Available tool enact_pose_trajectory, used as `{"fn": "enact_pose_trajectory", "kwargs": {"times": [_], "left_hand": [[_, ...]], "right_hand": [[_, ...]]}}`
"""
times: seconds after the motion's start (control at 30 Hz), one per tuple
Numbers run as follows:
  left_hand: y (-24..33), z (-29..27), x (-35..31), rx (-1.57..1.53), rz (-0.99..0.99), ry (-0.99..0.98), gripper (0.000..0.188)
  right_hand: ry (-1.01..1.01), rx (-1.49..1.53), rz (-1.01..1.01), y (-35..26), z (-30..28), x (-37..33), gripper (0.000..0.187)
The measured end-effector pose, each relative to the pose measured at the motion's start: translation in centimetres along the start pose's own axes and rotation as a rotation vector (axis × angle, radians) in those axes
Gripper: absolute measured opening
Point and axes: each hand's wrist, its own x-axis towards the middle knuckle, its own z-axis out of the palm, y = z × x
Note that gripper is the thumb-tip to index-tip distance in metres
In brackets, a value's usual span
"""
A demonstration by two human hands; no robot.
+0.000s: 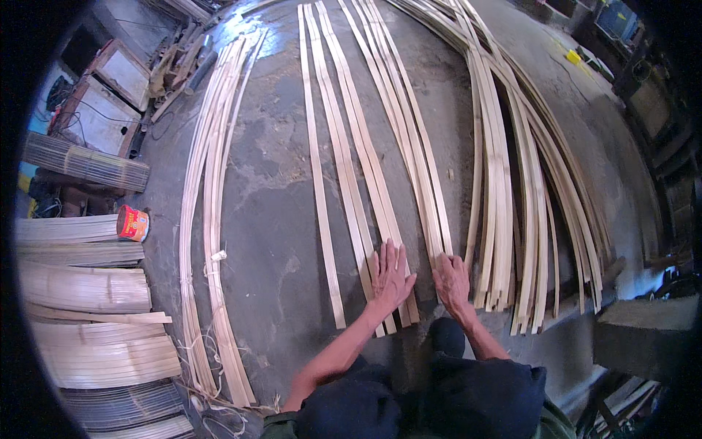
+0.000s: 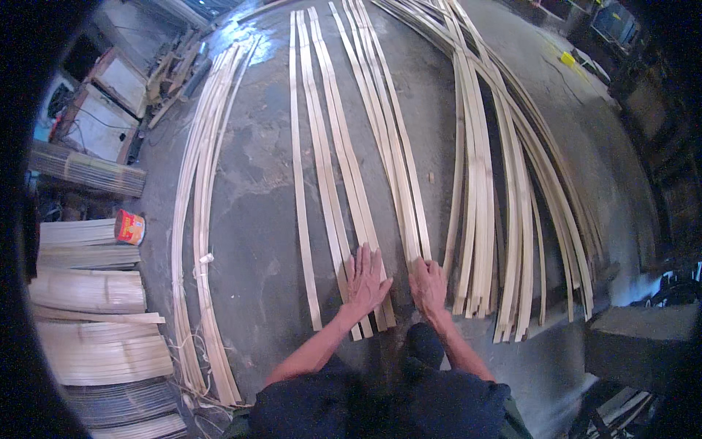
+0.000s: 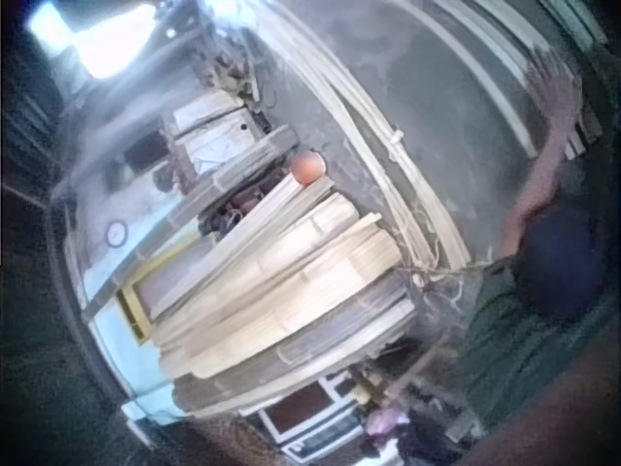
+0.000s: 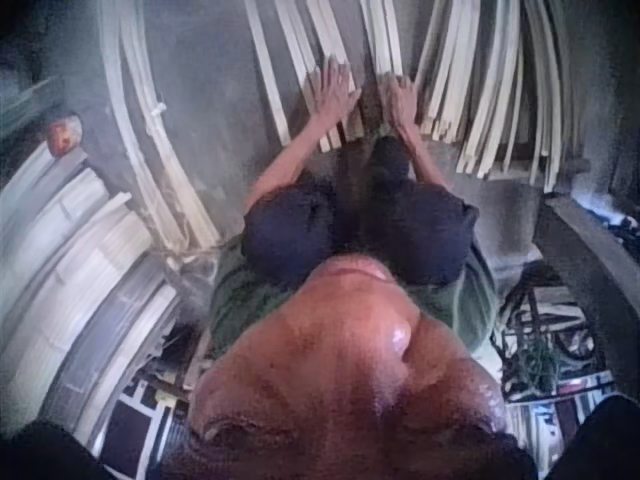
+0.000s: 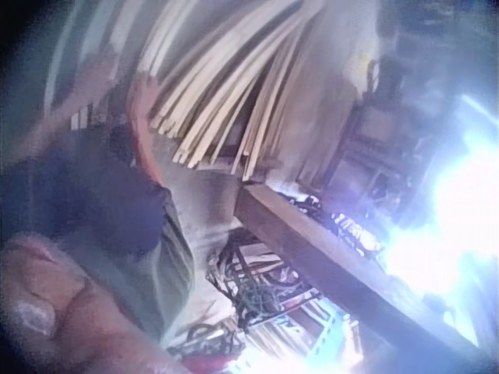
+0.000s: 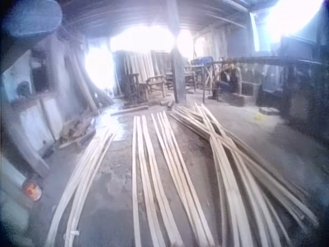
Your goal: The person sits on the floor and repeatedly picks up, aligns, and stacks thin wooden strips into neat piles. The person handles the strips by hand, moving them between piles and adjusting their alignment.
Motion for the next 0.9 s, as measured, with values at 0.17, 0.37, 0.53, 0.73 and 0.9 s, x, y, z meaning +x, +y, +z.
{"fn": "enact_pose_trajectory", "kwargs": {"times": [0.17, 0.37, 0.53, 0.73, 0.9], "left_hand": [[-0.9, 0.4, -0.3, 0.001, -0.004, -0.024, 0.082], [-1.0, 0.2, -0.2, -0.014, 0.024, 0.003, 0.081], [-1.2, 0.7, -0.4, 0.023, 0.013, 0.008, 0.079], [-1.2, 0.4, -0.3, 0.002, 0.006, -0.029, 0.081], [-1.1, 0.5, -0.3, 0.025, 0.001, -0.064, 0.079]], "right_hand": [[0.004, 0.369, 0.247, 0.4, -0.1, 0.2, 0.052], [0.178, 0.145, 0.070, 4.2, 0.6, 0.1, 0.059], [0.150, -0.174, -0.012, 1.7, -1.5, 0.8, 0.051], [0.018, -0.105, 0.009, 1.4, 0.8, 0.1, 0.038], [0.060, 0.110, 0.015, 1.7, 0.5, 0.5, 0.047]]}}
